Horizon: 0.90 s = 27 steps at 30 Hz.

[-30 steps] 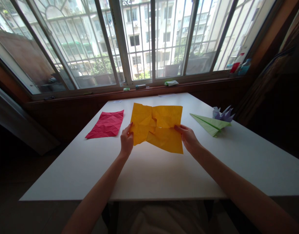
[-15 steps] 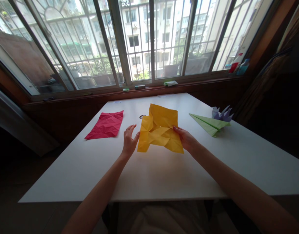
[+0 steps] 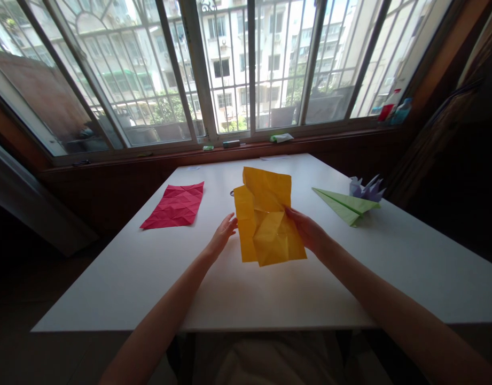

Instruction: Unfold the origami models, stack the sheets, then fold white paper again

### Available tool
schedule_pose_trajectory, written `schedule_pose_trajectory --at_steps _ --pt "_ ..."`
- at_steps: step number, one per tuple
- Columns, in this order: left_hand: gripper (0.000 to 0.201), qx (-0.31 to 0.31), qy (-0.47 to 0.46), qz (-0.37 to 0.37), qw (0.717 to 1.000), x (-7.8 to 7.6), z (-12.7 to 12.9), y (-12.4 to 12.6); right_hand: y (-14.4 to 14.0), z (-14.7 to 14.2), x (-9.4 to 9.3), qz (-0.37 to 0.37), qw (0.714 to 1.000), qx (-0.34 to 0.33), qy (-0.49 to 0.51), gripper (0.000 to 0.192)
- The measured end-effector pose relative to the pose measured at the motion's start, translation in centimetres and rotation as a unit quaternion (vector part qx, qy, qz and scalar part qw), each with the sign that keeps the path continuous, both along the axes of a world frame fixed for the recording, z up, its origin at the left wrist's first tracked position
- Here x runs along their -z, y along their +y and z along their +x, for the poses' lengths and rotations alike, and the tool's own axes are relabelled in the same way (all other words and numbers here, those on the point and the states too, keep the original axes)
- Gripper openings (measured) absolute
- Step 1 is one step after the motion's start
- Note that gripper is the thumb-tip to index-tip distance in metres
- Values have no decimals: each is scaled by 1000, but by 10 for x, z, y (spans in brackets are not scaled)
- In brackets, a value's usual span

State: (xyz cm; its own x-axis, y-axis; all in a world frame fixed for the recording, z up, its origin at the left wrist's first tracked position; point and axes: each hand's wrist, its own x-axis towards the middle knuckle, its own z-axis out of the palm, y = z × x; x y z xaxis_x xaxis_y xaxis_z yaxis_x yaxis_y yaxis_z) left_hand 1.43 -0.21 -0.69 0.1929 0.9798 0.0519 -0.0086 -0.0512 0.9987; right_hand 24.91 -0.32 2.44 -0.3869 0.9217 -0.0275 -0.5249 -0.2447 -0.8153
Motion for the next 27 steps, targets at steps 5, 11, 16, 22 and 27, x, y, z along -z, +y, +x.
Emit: schedule_pose_trajectory --at_steps 5,11,16,22,27 --pt "44 76 -99 -73 989 -12 4 -12 -3 -1 -1 -3 1000 -12 -3 19" --pt "33 72 -193 -83 975 -14 -1 -11 -5 0 0 20 1000 -12 -9 22" --pt "28 87 -225 -80 967 -18 -6 -11 -6 1 -1 29 1000 3 -12 19" --pt "28 97 -244 -82 961 -20 -10 -11 -6 2 -2 27 999 5 -18 18" --pt "25 137 -236 -106 956 -20 -9 -16 -3 0 3 6 999 -39 -31 20"
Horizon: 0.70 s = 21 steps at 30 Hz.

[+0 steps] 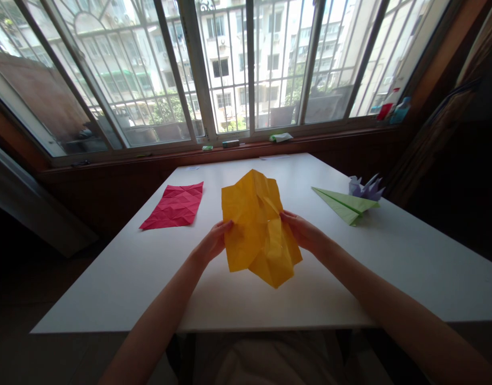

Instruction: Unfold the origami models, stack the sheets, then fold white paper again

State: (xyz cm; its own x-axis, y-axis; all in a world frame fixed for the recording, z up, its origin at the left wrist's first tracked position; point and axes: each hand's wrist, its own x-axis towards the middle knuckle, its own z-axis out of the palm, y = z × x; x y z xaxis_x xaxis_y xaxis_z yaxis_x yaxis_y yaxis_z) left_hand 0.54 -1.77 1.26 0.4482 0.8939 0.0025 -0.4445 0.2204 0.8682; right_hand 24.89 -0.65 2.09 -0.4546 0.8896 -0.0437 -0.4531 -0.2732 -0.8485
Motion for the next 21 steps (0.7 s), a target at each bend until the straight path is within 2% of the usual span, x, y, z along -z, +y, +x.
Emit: schedule_pose_trajectory --at_steps 5,9,16,21 --pt "25 62 32 -17 997 2 5 -5 0 -10 16 1 997 -43 -67 20" --pt "24 69 36 -30 996 4 8 -6 -3 -21 28 10 995 -65 -77 17" --pt "23 0 2 -38 999 1 9 -3 -8 -21 25 6 990 -115 -80 33" --pt "28 -53 -7 -32 998 -6 7 -4 -8 -18 22 1 988 -122 -94 36"
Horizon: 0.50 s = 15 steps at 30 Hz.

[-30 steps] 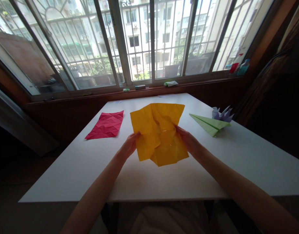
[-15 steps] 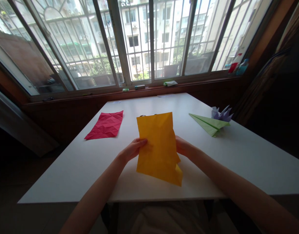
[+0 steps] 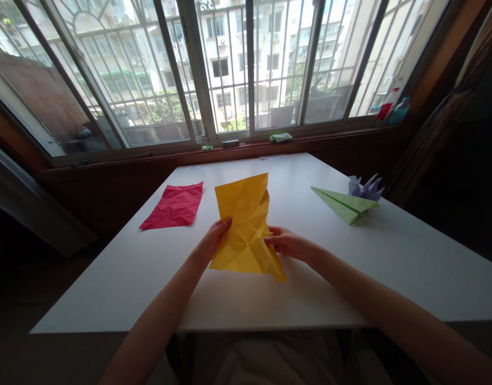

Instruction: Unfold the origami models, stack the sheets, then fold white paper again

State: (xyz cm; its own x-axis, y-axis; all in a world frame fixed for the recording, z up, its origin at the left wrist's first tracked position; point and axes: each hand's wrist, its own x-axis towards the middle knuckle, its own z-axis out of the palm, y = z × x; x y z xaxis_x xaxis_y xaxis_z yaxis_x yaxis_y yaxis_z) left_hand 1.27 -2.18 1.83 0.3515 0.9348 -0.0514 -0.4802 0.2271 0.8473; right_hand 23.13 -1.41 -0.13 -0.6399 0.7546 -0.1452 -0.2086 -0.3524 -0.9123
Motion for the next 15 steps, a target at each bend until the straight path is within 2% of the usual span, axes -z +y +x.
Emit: schedule_pose_trajectory --at_steps 5,8,11,13,15 --pt "40 12 10 -11 1000 -8 -10 -7 1 2 -4 4 999 47 7 32" --pt "52 -20 -24 2 1000 -8 -16 -7 3 5 -7 11 996 86 30 29" --pt "43 -46 -20 0 999 -3 -12 -2 7 6 -7 29 990 130 48 26" --pt "33 -23 2 -14 1000 3 -6 1 7 6 -8 39 985 161 51 24" --pt "23 28 19 -16 999 11 0 2 6 4 -9 46 981 183 45 22"
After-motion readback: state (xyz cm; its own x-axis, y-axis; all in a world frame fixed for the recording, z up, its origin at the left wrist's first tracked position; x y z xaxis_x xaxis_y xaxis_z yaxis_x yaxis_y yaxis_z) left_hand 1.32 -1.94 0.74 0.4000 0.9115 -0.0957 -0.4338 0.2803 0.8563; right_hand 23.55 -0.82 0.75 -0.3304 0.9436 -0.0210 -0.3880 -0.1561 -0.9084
